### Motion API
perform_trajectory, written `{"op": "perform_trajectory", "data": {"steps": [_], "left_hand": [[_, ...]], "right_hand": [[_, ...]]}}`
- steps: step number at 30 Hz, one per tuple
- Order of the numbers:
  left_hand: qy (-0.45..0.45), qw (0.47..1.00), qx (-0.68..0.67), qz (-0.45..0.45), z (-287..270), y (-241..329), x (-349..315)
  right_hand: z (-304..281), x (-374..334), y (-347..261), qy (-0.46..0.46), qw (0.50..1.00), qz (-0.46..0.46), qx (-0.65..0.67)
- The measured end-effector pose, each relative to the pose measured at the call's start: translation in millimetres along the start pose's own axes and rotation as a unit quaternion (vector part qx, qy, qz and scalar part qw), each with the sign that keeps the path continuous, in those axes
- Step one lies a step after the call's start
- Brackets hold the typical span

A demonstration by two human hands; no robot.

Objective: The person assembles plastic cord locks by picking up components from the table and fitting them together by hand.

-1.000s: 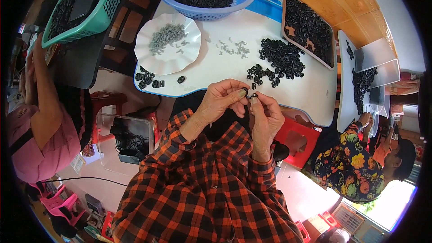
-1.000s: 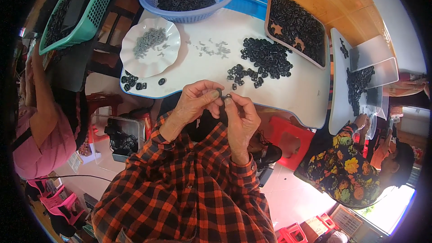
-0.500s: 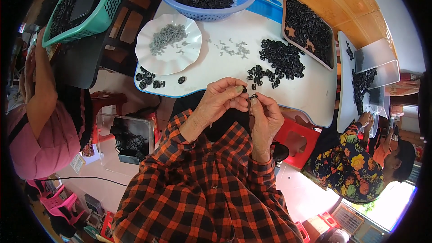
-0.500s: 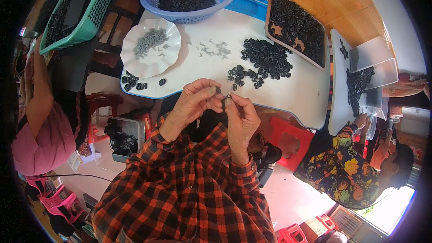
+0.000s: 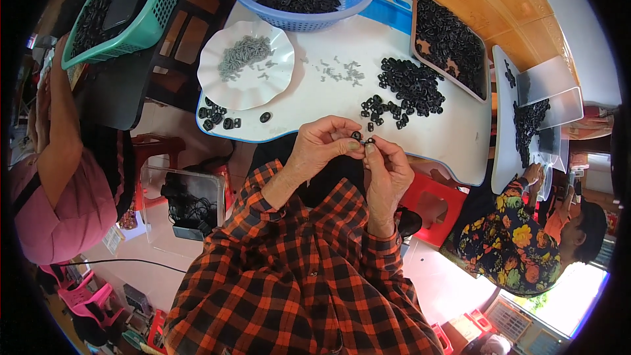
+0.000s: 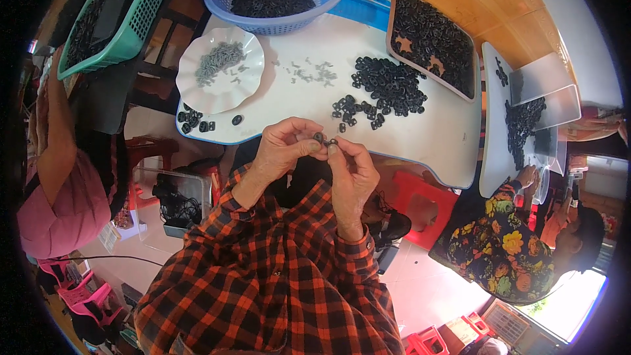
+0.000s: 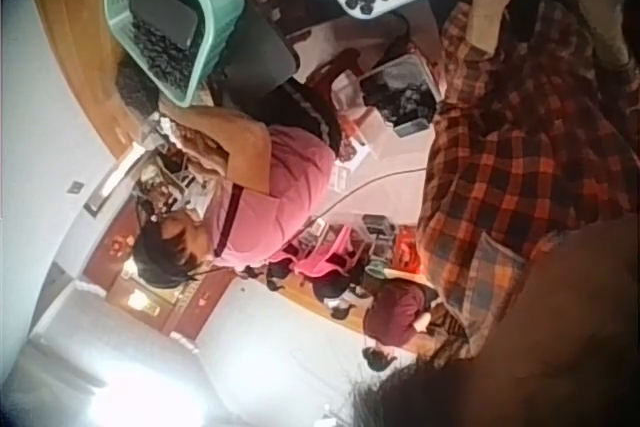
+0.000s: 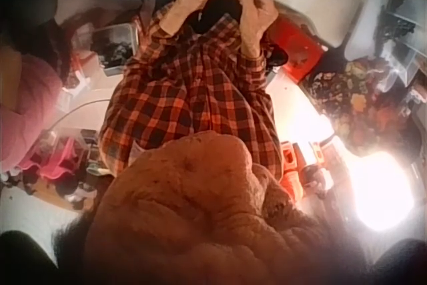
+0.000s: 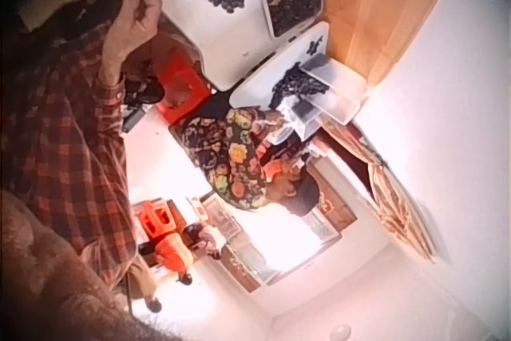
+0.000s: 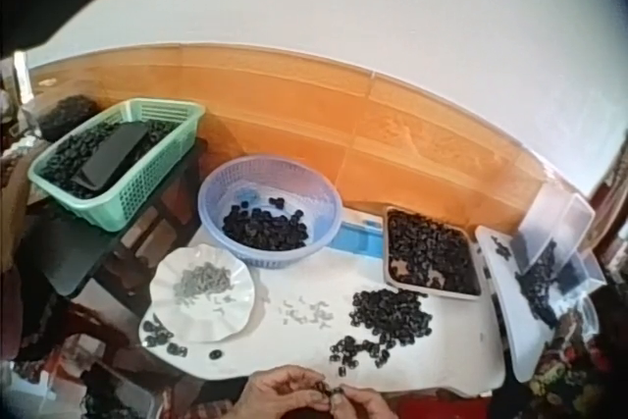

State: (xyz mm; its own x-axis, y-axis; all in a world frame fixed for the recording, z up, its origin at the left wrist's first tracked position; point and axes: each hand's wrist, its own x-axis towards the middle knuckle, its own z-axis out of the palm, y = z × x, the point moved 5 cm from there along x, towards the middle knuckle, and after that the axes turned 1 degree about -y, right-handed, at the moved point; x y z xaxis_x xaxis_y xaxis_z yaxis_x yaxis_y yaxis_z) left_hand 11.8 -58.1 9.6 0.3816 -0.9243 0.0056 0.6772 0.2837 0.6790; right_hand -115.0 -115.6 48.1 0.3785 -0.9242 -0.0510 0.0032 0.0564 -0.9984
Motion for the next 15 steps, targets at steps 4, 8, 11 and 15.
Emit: {"op": "perform_trajectory", "data": {"steps": [4,8,11,15], "left_hand": [[0.002,0.998,0.063,-0.013,-2.6,-0.1,-1.9],[0.002,0.997,0.079,-0.025,-3.4,-2.3,-2.8],[-0.007,0.997,0.07,-0.021,2.0,2.2,-2.7],[-0.01,0.997,0.08,-0.01,3.0,1.9,-2.3]], "right_hand": [[-0.7,-0.9,-1.5,-0.004,1.0,-0.003,-0.022],[-1.0,-0.8,0.4,-0.01,1.0,-0.002,-0.02],[-0.9,-0.3,1.9,-0.011,1.0,-0.002,-0.015],[-1.0,0.1,2.4,-0.009,1.0,0.001,-0.003]]}}
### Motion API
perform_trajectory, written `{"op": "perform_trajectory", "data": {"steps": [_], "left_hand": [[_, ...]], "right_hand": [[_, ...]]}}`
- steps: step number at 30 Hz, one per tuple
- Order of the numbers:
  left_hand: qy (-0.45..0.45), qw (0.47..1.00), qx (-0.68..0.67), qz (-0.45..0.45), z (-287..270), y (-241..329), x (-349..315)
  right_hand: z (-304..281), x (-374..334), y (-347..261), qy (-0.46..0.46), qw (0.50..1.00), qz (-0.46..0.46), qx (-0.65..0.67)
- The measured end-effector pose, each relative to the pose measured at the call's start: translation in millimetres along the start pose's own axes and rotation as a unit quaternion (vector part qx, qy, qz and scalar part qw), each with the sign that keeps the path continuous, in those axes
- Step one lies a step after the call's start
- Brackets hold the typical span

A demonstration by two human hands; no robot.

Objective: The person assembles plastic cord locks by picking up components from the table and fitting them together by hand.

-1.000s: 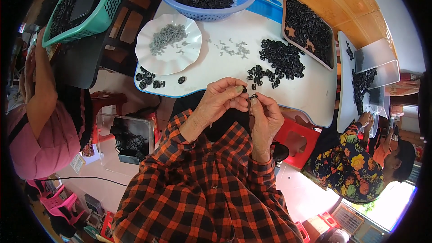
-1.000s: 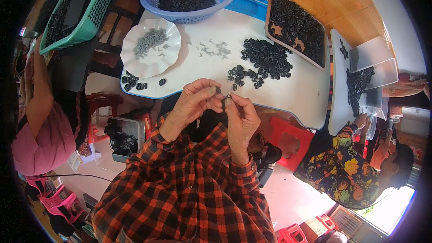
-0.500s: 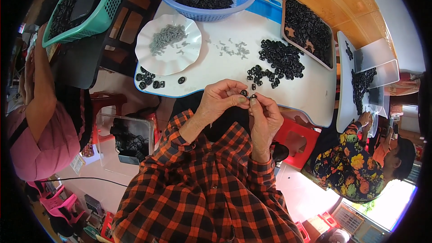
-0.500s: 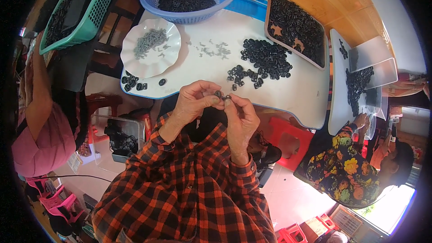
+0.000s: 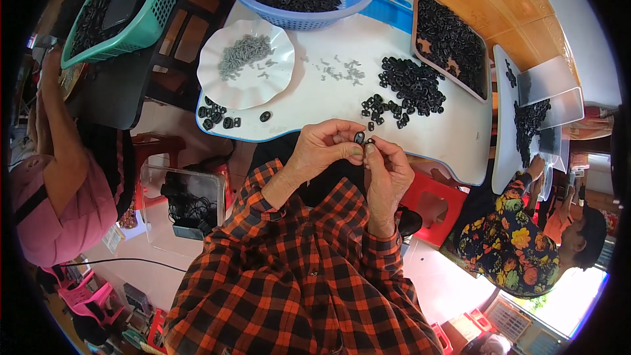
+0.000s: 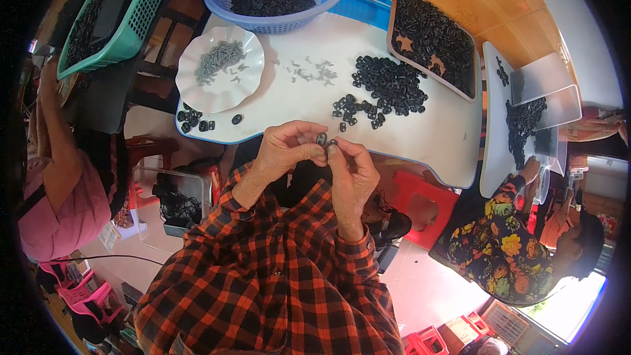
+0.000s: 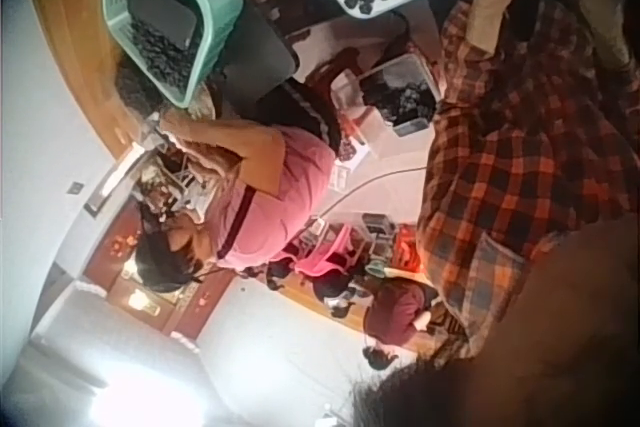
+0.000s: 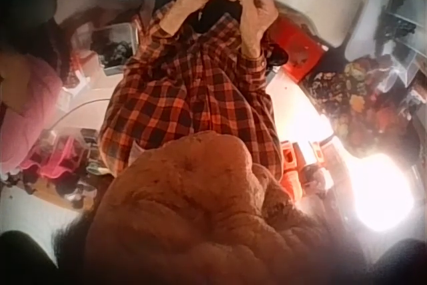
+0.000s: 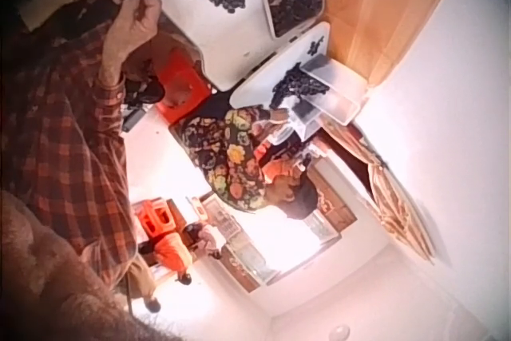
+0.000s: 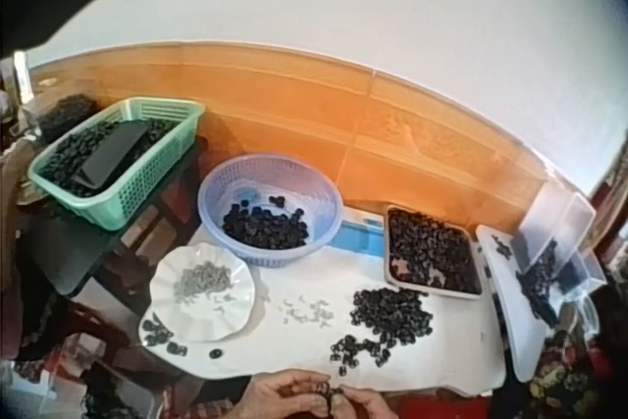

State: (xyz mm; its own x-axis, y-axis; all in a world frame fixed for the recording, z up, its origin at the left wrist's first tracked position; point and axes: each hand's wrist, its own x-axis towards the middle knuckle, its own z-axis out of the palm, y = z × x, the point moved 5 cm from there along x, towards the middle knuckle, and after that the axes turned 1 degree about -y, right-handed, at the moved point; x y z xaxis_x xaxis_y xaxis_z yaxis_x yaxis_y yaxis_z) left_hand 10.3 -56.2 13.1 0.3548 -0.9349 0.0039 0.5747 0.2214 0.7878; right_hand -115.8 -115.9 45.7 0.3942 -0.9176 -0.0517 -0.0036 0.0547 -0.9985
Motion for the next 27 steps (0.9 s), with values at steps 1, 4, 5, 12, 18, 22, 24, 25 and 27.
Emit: {"op": "perform_trajectory", "data": {"steps": [1,4,5,12,18,22,24,25,27], "left_hand": [[0.0,1.0,0.001,-0.004,-0.2,-0.9,0.2],[-0.003,1.0,0.003,-0.011,-1.3,-2.4,0.1],[-0.006,1.0,0.004,-0.012,-1.7,-2.5,-0.2],[-0.009,0.998,0.056,-0.03,-1.5,-0.1,-1.1],[-0.012,0.998,0.057,-0.036,-2.7,0.2,-1.2],[-0.02,0.997,0.074,-0.03,-4.0,-0.9,-2.0],[-0.022,0.997,0.065,-0.02,-4.6,-1.3,-2.2],[-0.022,0.997,0.07,-0.02,-4.8,-0.7,-2.0],[-0.021,0.997,0.074,-0.02,-5.4,0.2,-1.7]], "right_hand": [[1.0,-0.4,-1.9,0.0,1.0,0.0,0.0],[5.1,-1.4,-6.7,-0.006,0.999,0.02,0.039],[5.1,-1.2,-7.8,-0.005,1.0,0.015,0.023],[0.9,0.1,-3.5,-0.025,1.0,-0.001,-0.018],[0.0,-0.5,-5.4,-0.022,0.999,0.017,-0.045],[1.5,-1.3,-8.3,-0.027,0.998,0.036,-0.04],[1.2,0.3,-4.9,-0.051,0.997,0.052,-0.019],[0.4,1.2,-4.3,-0.051,0.997,0.052,-0.02],[0.3,2.3,-1.1,-0.062,0.995,0.072,0.006]]}}
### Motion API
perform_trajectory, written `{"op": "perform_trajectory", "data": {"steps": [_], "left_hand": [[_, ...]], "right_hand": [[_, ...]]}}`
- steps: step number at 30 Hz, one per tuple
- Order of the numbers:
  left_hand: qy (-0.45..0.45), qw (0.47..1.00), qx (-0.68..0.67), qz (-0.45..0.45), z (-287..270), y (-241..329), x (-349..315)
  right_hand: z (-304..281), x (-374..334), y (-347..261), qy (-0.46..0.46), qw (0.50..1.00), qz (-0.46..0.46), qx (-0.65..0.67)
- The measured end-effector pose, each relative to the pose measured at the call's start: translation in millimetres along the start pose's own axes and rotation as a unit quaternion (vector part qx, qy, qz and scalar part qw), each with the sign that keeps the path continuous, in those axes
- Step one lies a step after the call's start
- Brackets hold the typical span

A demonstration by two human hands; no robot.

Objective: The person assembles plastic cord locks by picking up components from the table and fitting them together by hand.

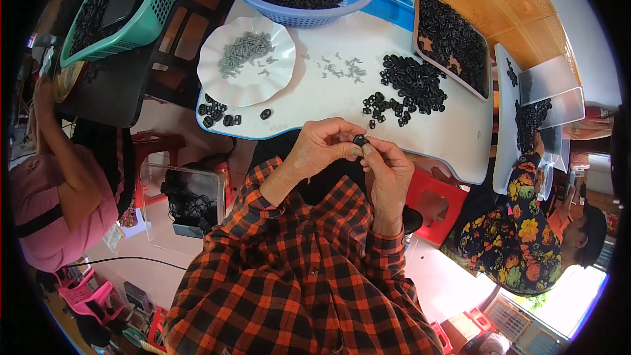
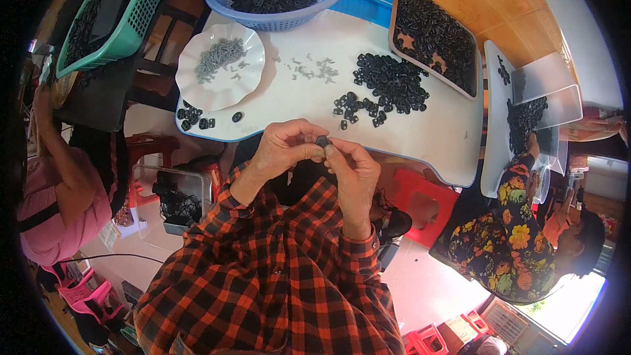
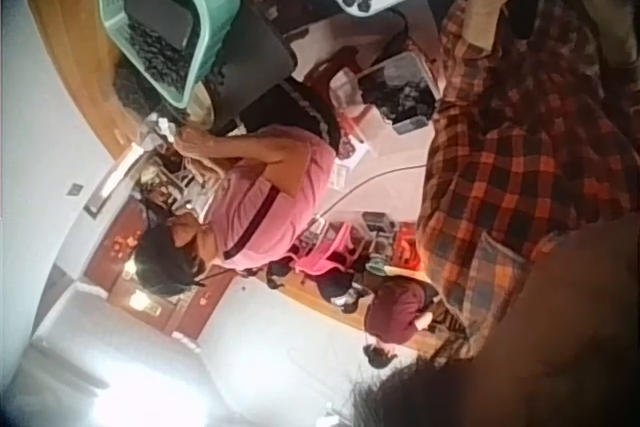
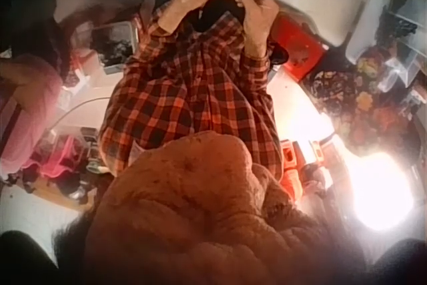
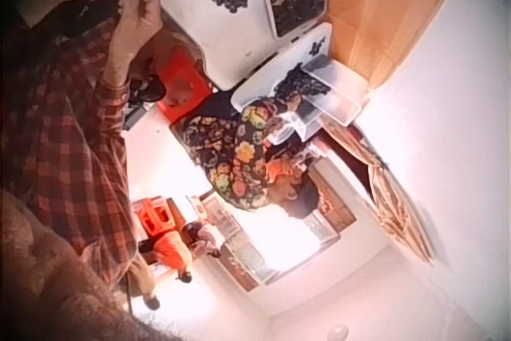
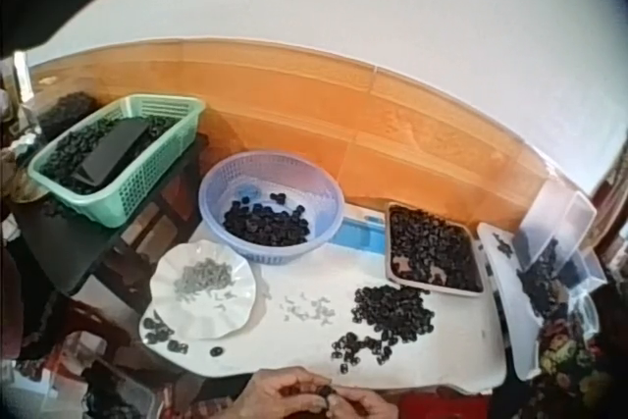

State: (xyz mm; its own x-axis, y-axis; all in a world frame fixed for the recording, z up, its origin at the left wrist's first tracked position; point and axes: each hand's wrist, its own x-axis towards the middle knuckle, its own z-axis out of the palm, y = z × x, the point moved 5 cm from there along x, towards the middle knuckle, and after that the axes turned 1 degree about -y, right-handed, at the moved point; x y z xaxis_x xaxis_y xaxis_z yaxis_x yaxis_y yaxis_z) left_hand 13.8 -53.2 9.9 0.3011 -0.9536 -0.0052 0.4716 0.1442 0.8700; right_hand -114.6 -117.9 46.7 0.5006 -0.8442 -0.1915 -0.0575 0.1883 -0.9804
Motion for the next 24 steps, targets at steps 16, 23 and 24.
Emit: {"op": "perform_trajectory", "data": {"steps": [16,23,24], "left_hand": [[-0.03,0.987,0.142,0.068,0.0,11.3,2.7],[0.01,0.997,0.068,0.046,0.3,8.9,1.6],[0.009,0.997,0.068,0.046,0.2,11.7,1.3]], "right_hand": [[-2.1,4.0,6.9,-0.028,0.998,0.039,0.043],[-3.1,1.9,5.3,0.002,1.0,0.027,0.009],[-5.5,1.7,4.2,0.015,0.999,0.029,-0.009]]}}
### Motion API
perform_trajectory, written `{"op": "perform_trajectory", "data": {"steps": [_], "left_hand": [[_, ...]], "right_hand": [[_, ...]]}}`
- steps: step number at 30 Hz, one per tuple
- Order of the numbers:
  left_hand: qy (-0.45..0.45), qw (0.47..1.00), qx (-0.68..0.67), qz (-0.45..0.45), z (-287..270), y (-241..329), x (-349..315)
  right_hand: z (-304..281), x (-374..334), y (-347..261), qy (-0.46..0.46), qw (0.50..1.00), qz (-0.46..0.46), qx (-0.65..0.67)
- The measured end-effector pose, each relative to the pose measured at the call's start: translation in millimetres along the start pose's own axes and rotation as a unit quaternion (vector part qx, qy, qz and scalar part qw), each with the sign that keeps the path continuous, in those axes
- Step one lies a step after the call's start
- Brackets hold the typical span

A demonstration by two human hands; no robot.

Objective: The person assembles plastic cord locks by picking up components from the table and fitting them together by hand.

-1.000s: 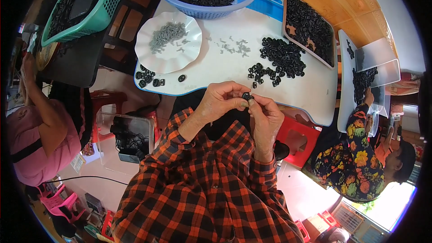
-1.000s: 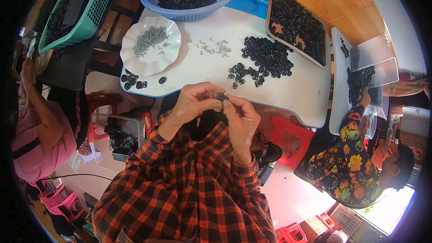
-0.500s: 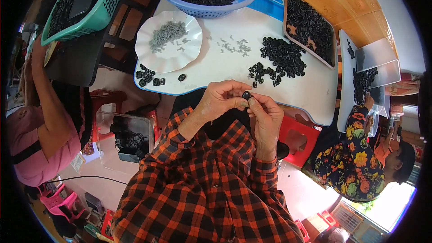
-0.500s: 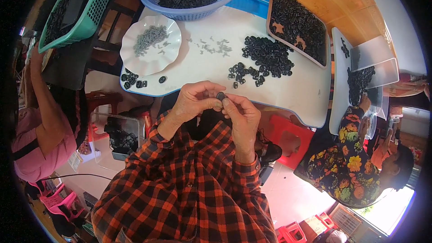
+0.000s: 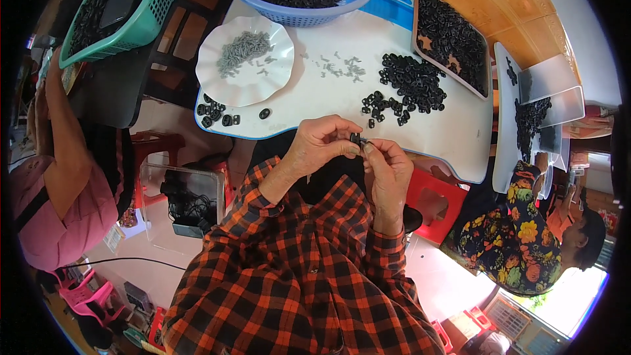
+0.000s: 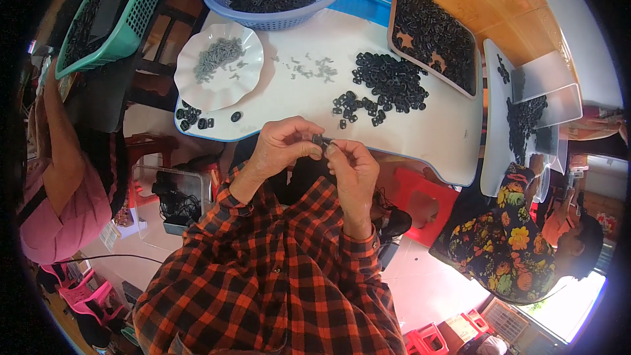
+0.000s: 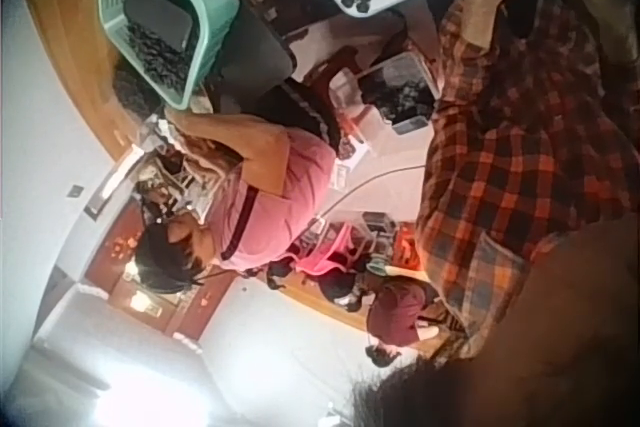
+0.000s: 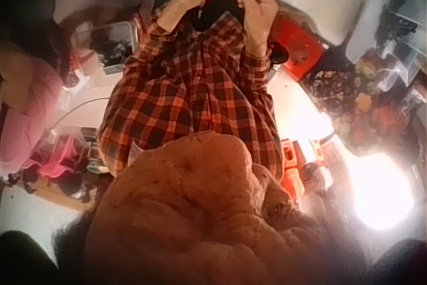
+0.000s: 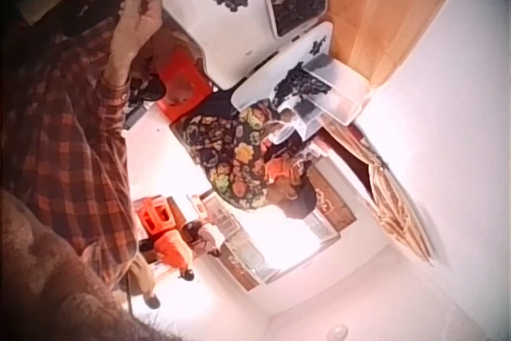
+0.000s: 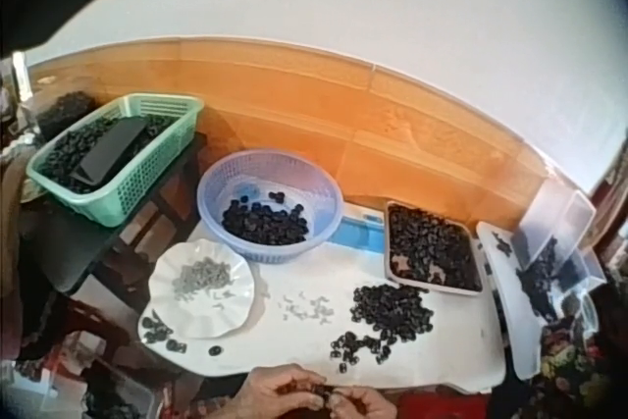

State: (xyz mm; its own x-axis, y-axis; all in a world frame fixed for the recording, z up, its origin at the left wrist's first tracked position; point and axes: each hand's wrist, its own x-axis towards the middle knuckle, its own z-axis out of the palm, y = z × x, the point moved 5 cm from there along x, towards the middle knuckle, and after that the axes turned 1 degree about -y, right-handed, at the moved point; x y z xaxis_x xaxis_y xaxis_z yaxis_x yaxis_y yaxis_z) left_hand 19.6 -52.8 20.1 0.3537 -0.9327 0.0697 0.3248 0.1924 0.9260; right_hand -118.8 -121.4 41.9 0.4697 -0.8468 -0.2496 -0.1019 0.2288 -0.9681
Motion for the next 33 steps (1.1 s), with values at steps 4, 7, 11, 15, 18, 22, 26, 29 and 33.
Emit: {"op": "perform_trajectory", "data": {"steps": [4,7,11,15,18,22,26,29,33], "left_hand": [[0.027,0.997,-0.054,-0.044,-6.8,-7.2,-0.6],[0.04,0.987,-0.139,-0.065,-7.5,-21.0,-0.6],[0.02,0.969,-0.235,-0.071,-2.3,-24.8,-1.7],[0.026,0.968,-0.242,-0.068,0.4,-23.7,-2.0],[0.021,0.979,-0.194,-0.054,0.5,-21.4,-2.5],[0.006,0.978,-0.201,-0.055,1.4,-18.1,-1.9],[0.0,0.981,-0.185,-0.05,-0.6,-16.4,-2.1],[0.008,0.988,-0.143,-0.064,-1.2,-14.6,-3.2],[0.004,0.99,-0.117,-0.075,-0.8,-8.3,-4.0]], "right_hand": [[-1.2,-1.2,-4.2,0.01,1.0,-0.008,0.009],[3.5,-2.4,-4.1,0.005,0.999,-0.027,0.028],[7.5,-3.8,-3.4,0.011,0.999,-0.025,0.02],[8.4,-2.9,-3.8,0.014,0.999,-0.051,0.01],[8.3,-2.8,-3.2,0.017,0.998,-0.058,0.009],[8.0,-2.9,-1.3,0.013,0.998,-0.053,0.018],[8.5,-3.0,-2.6,0.012,0.998,-0.06,0.011],[10.2,-3.3,-4.0,0.011,0.998,-0.064,0.01],[9.6,-3.1,-3.7,0.014,0.997,-0.07,0.002]]}}
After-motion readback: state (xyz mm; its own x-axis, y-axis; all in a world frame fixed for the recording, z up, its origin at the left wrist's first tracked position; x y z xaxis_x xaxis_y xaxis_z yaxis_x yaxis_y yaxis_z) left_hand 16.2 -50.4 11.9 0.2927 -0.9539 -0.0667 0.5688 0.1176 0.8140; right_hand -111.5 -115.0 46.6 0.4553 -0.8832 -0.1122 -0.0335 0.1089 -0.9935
